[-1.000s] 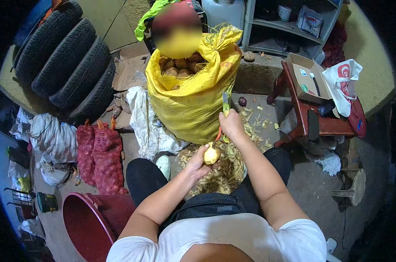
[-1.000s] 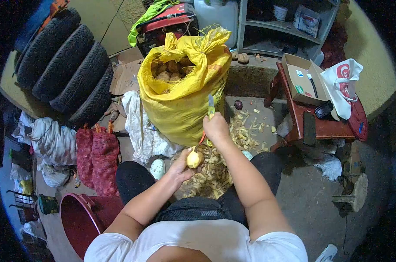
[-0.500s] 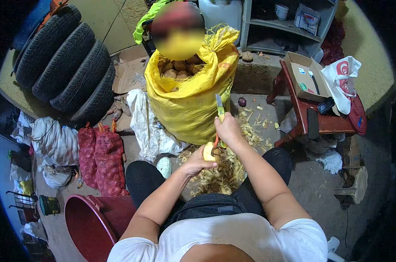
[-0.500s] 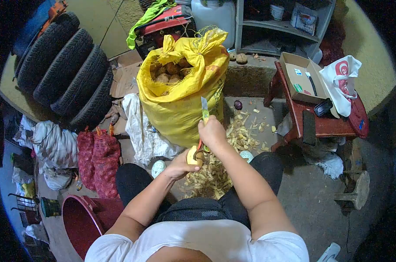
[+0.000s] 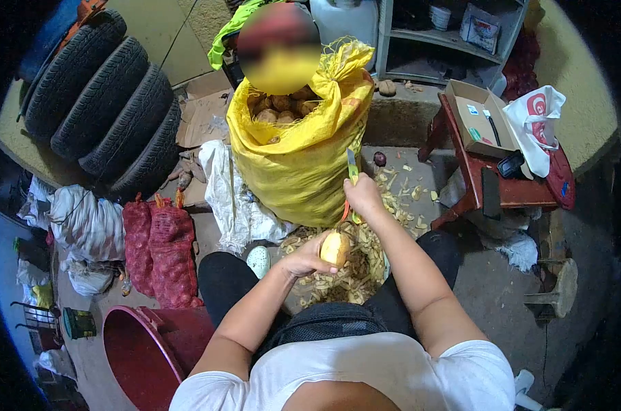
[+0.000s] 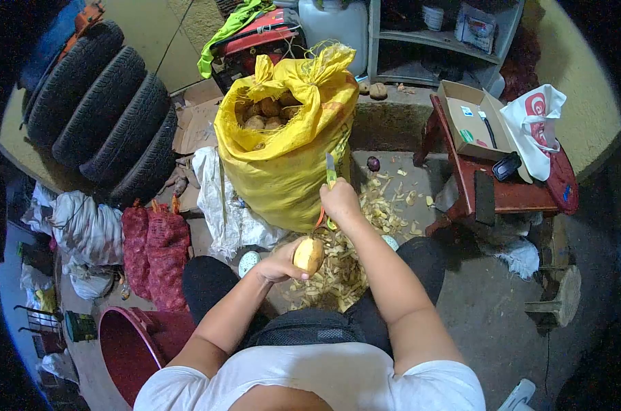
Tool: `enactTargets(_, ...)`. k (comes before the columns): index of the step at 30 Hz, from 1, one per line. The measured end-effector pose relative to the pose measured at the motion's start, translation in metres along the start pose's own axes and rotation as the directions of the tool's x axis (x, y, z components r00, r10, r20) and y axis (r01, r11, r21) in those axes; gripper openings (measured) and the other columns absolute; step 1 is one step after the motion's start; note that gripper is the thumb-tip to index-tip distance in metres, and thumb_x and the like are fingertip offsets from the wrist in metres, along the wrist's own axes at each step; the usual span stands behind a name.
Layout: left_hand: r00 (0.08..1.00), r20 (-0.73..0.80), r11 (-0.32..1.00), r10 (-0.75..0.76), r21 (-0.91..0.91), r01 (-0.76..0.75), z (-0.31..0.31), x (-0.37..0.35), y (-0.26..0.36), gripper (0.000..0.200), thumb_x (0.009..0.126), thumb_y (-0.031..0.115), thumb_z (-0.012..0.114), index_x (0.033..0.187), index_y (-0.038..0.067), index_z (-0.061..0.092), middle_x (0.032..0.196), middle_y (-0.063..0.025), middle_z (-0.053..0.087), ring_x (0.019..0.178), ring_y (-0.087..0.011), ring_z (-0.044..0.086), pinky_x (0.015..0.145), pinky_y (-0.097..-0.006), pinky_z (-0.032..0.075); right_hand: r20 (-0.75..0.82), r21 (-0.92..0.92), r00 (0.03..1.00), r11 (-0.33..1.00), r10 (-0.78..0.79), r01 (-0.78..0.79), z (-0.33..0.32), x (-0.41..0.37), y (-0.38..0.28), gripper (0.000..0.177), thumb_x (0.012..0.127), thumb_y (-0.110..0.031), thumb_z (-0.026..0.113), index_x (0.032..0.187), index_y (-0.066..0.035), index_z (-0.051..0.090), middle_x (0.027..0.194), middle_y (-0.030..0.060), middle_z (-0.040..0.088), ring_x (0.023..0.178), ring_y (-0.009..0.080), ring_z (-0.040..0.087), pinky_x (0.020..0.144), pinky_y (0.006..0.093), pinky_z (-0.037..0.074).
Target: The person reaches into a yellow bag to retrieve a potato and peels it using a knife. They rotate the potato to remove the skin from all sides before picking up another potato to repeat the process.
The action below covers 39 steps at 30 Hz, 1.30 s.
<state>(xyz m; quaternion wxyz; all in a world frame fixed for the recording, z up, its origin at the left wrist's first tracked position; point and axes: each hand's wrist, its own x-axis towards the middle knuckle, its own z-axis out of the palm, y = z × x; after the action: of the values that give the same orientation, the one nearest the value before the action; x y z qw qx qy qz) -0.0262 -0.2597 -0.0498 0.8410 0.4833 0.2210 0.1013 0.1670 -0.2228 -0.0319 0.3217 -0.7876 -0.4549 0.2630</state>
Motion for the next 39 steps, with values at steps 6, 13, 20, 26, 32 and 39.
enactTargets(6, 0.995, 0.099, 0.998, 0.026, 0.047, -0.031, 0.002, -0.003, 0.006, 0.087, 0.049, 0.007, 0.081, 0.123, 0.002, 0.037, 0.103, -0.0029, 0.052, 0.093, -0.0129, 0.05, 0.084, -0.0256, 0.04, -0.162, -0.025, 0.984, 0.997, 0.073, -0.078, -0.002, 0.027, 0.024, 0.038, 0.081, -0.029, 0.052, 0.095, 0.007, 0.053, 0.091, 0.0268, 0.06, 0.087, 0.0385, 0.059, 0.077, 0.0436, 0.046)
enactTargets(13, 0.98, -0.175, 0.989, 0.095, 0.129, -0.073, -0.014, 0.008, 0.002, 0.081, 0.054, 0.01, 0.081, 0.121, 0.001, 0.037, 0.101, -0.0033, 0.051, 0.093, -0.0131, 0.05, 0.083, -0.0256, 0.042, 0.607, 0.737, 0.778, 0.479, -0.158, -0.478, -0.022, -0.001, 0.005, 0.022, 0.086, -0.026, 0.051, 0.081, -0.004, 0.053, 0.061, 0.0081, 0.053, 0.046, 0.018, 0.052, 0.058, 0.0383, 0.053)
enactTargets(20, 0.979, -0.177, 0.995, 0.1, -0.001, -0.102, -0.014, 0.007, -0.001, 0.078, 0.057, 0.004, 0.078, 0.123, 0.003, 0.035, 0.105, -0.0027, 0.049, 0.097, -0.0139, 0.049, 0.085, -0.0276, 0.042, 0.239, 0.638, 0.97, 0.748, 0.035, -0.184, 0.015, 0.034, 0.045, 0.033, 0.086, -0.023, 0.053, 0.097, 0.008, 0.053, 0.071, 0.0085, 0.057, 0.06, 0.0185, 0.056, 0.06, 0.0335, 0.048)
enactTargets(26, 0.965, -0.254, 0.971, 0.067, -0.206, -0.122, -0.007, 0.005, 0.005, 0.081, 0.056, 0.005, 0.078, 0.124, 0.002, 0.035, 0.108, -0.0057, 0.049, 0.101, -0.0176, 0.049, 0.089, -0.0291, 0.041, 0.212, 0.62, 0.977, 0.767, 0.038, -0.164, -0.004, 0.014, 0.019, 0.033, 0.086, -0.023, 0.053, 0.096, 0.008, 0.055, 0.079, 0.0126, 0.062, 0.073, 0.0203, 0.059, 0.069, 0.0327, 0.045)
enactTargets(32, 0.825, -0.363, 0.666, 0.433, 0.746, -0.021, 0.009, 0.005, 0.011, 0.084, 0.053, 0.011, 0.077, 0.123, -0.003, 0.033, 0.113, -0.0165, 0.047, 0.106, -0.0278, 0.048, 0.094, -0.0324, 0.038, -0.216, 0.192, 0.974, 0.975, -0.072, 0.115, -0.013, 0.005, 0.0, 0.033, 0.082, -0.026, 0.055, 0.09, 0.007, 0.053, 0.082, 0.0261, 0.06, 0.081, 0.0395, 0.059, 0.072, 0.0425, 0.045)
enactTargets(39, 0.809, -0.385, 0.609, 0.444, 0.792, 0.042, 0.014, 0.009, 0.004, 0.091, 0.05, 0.012, 0.074, 0.127, -0.005, 0.028, 0.118, -0.0217, 0.043, 0.111, -0.0311, 0.044, 0.098, -0.0332, 0.033, -0.205, 0.098, 0.968, 0.98, -0.148, 0.171, -0.005, -0.021, -0.026, 0.032, 0.083, -0.025, 0.052, 0.087, 0.006, 0.049, 0.077, 0.029, 0.058, 0.076, 0.0435, 0.057, 0.07, 0.0473, 0.045)
